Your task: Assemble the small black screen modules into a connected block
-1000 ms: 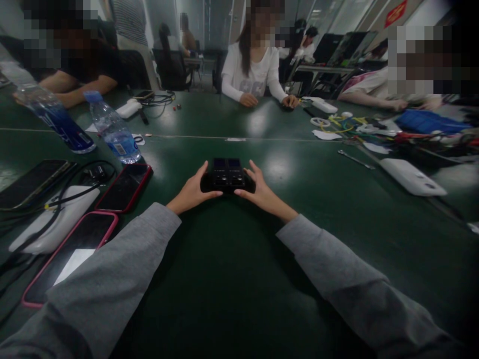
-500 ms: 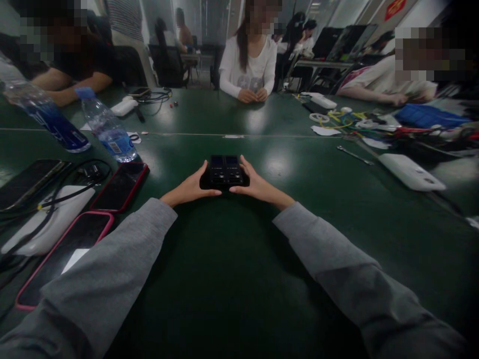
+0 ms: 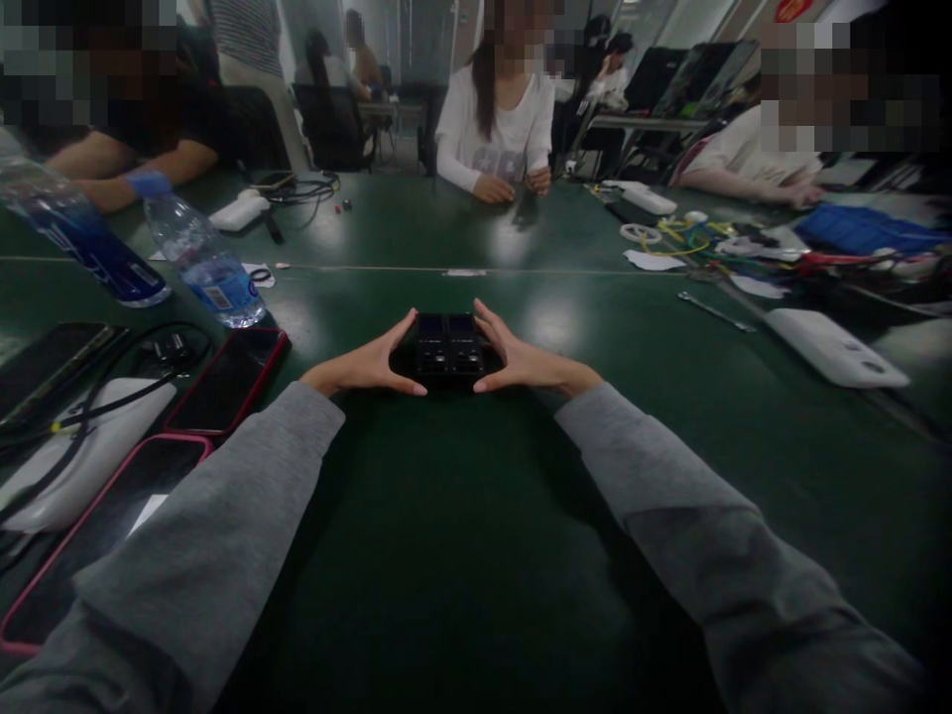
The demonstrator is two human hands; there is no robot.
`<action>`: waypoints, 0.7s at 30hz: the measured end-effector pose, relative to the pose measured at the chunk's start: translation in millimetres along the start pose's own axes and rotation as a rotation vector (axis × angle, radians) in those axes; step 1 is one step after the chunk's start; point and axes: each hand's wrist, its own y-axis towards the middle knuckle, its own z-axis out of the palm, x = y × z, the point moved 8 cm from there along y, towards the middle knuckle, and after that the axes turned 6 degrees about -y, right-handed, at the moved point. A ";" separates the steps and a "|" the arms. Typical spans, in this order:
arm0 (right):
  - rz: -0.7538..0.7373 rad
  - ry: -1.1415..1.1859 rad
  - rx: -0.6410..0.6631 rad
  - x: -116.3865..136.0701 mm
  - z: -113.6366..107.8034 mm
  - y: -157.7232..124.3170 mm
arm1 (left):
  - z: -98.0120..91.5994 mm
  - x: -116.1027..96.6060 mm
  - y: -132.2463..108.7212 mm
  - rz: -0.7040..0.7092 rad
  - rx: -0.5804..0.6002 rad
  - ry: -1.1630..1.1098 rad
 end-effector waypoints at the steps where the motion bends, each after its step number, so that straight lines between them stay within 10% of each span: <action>1: -0.002 -0.008 -0.009 0.6 -0.8 0.1 | 0.8 0.1 0.3 -0.019 0.008 -0.012; 21: -0.011 0.049 0.051 17.0 6.5 0.8 | 9.0 -3.2 1.2 -0.037 -0.062 -0.110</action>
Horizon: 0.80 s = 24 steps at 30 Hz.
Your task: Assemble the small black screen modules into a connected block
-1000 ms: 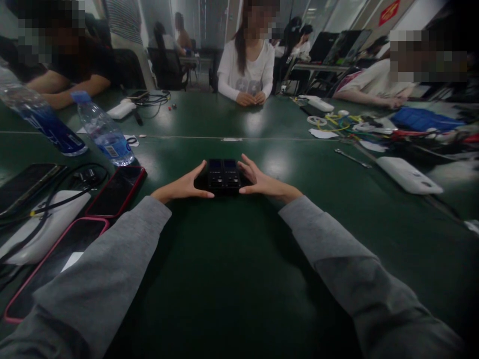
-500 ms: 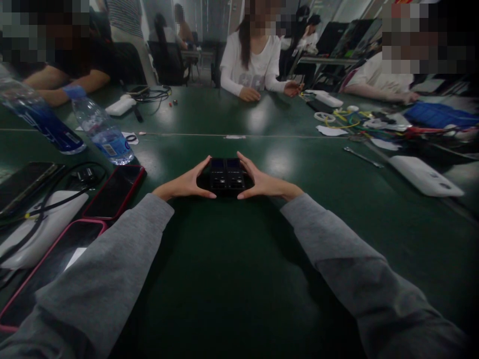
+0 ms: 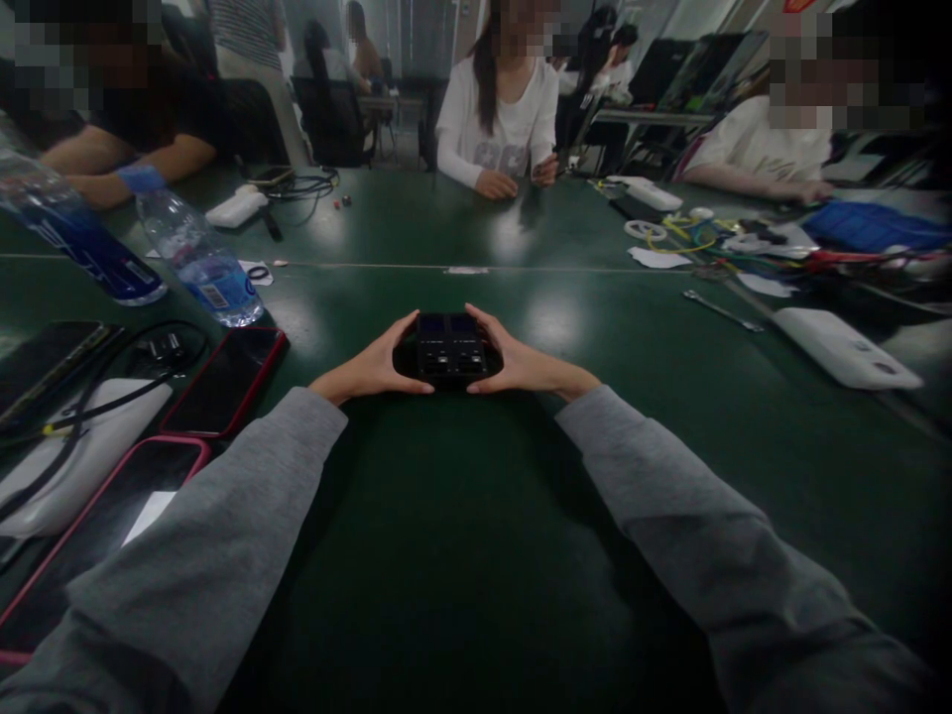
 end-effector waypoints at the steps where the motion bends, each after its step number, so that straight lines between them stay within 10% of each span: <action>1: 0.003 -0.003 -0.002 -0.3 -0.1 0.0 | -0.2 0.1 0.3 0.007 -0.002 0.004; 24: 0.008 -0.023 -0.003 -4.8 0.0 -2.5 | 2.1 5.3 -0.5 -0.023 0.005 0.008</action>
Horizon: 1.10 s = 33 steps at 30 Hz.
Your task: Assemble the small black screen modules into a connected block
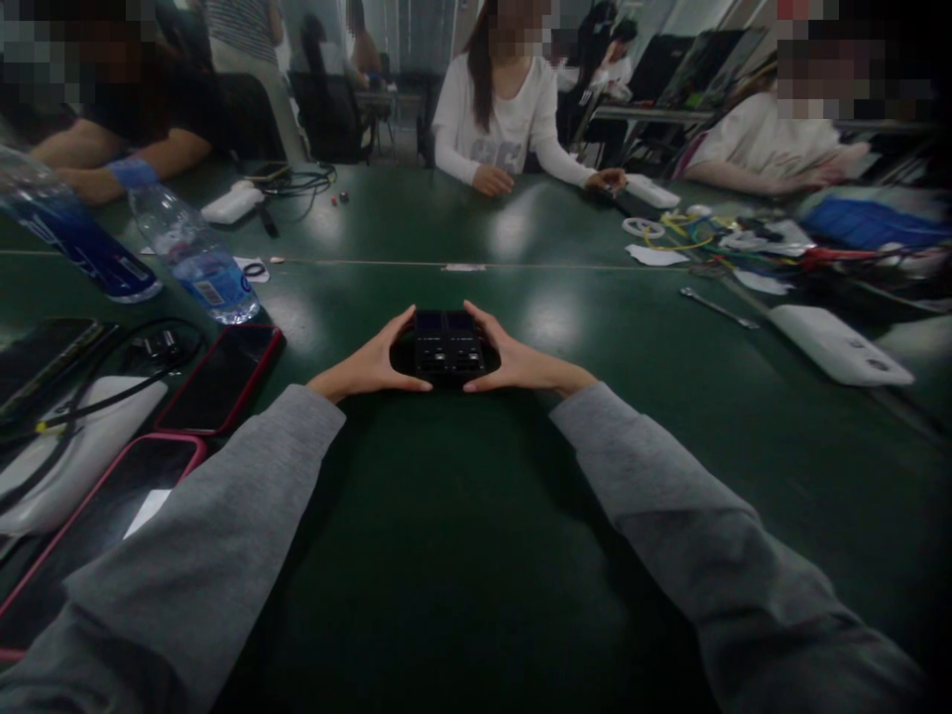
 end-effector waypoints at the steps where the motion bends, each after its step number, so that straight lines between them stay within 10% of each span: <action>1: 0.005 0.003 -0.001 0.6 -0.1 -0.2 | 0.1 -0.3 -0.5 0.000 0.002 -0.005; 33: 0.009 0.036 -0.015 -1.7 0.0 -1.2 | 0.2 -1.6 -1.0 0.047 -0.041 -0.009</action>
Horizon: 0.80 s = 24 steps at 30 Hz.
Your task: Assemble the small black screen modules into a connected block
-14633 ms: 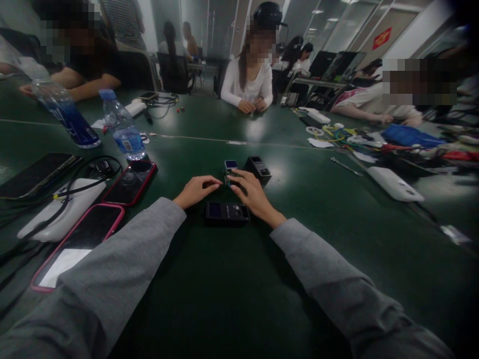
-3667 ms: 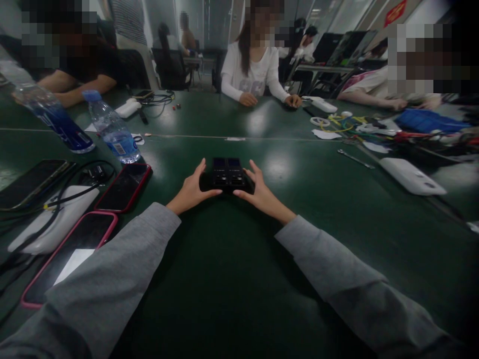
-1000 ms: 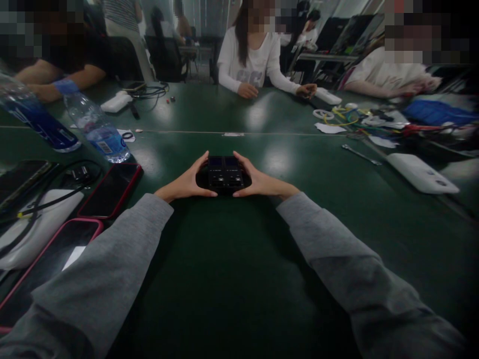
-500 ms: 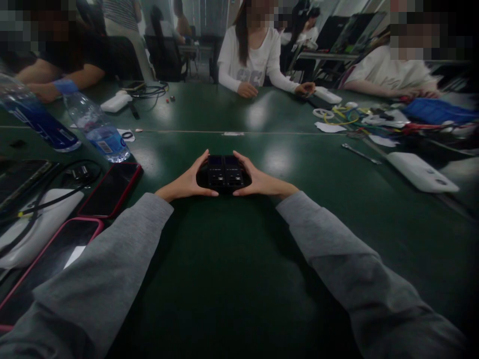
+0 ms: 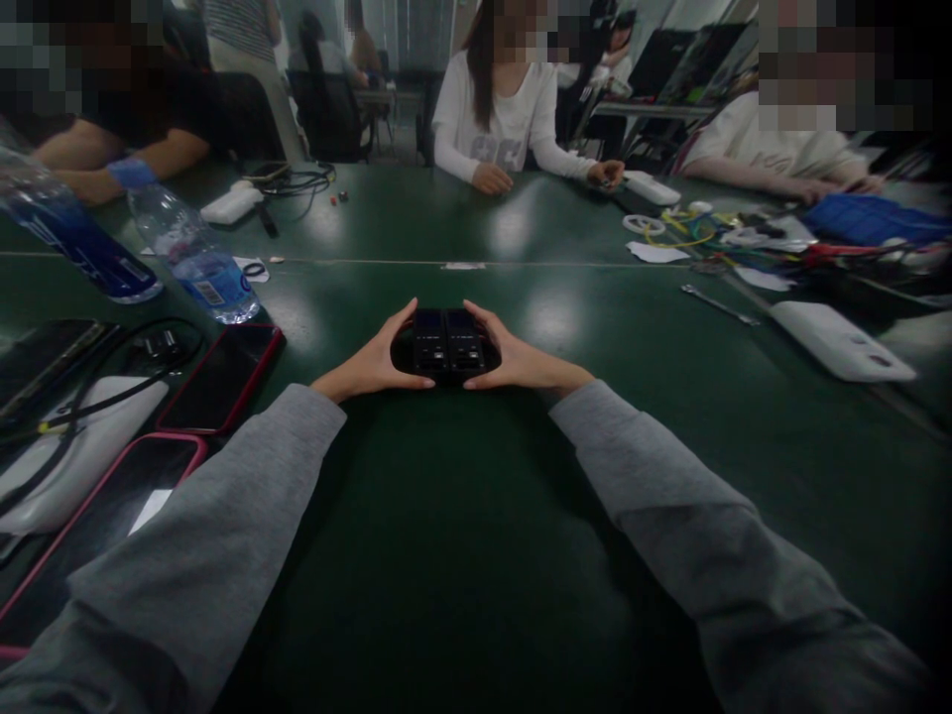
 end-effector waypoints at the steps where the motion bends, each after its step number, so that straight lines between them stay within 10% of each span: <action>1: -0.006 -0.003 -0.003 -0.3 -0.4 0.0 | -0.2 -0.9 -0.3 0.001 0.001 0.003; 16: -0.110 0.131 -0.141 -4.3 -11.2 -2.8 | -8.7 -9.8 -3.2 -0.008 -0.018 -0.094; 24: -0.076 0.075 -0.177 1.4 -27.0 -16.4 | -35.1 -54.3 -12.4 0.053 -0.083 -0.053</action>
